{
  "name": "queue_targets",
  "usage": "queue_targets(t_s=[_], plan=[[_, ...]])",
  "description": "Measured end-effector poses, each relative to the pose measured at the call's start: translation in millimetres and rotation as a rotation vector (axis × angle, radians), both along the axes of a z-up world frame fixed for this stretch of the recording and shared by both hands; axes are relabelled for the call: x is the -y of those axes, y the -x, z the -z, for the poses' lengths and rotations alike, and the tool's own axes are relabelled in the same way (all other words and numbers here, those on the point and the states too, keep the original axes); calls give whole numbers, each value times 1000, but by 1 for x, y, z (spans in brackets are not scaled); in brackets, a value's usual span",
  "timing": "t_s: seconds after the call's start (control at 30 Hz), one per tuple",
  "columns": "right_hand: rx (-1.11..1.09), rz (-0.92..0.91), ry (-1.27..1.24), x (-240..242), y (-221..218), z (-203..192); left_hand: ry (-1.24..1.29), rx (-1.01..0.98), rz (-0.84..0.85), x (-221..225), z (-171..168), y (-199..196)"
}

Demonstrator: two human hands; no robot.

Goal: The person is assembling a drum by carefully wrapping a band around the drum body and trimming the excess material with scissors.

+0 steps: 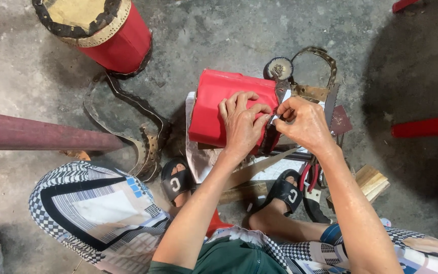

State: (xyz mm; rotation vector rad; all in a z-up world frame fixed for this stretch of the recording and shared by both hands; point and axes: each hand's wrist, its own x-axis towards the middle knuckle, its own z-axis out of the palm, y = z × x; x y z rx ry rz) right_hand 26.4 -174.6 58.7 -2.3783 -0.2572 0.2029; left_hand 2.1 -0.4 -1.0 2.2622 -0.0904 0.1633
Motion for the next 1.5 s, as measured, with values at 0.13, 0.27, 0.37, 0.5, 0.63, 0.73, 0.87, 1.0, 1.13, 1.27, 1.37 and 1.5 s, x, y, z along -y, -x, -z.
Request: queue_targets(t_s=[0.13,0.27,0.37,0.5,0.63,0.73,0.87,1.0,1.13,1.27,1.37,1.5], plan=[[-10,-8,-24,-2,1,-7,0,11,-3,0,1,0],[22,-3,12,-5,1,-4,-5,11,-5,1,2,-1],[22,4,16,-3,0,1,-4,9,-3,0,1,0],[1,-5,-30,1,0,-2,10,8,-2,0,0,0],[6,-12,-38,-3,2,-9,2,11,-1,1,2,0],[30,2,10,-6,1,-8,-14,14,-5,2,2,-2],[-6,3,-8,0,-1,0,-1,2,-7,1,2,-2],[23,1,-14,-5,4,-10,-9,5,-5,1,3,-2],[43,10,39,-1,1,4,4,-1,-9,2,2,-2],[18,1,-33,4,1,4,8,9,-10,2,1,-2],[-40,-8,-93,8,4,-2,8,13,-9,2,0,-1],[-177,7,-252,16,8,-9,7,29,-9,2,2,-1]])
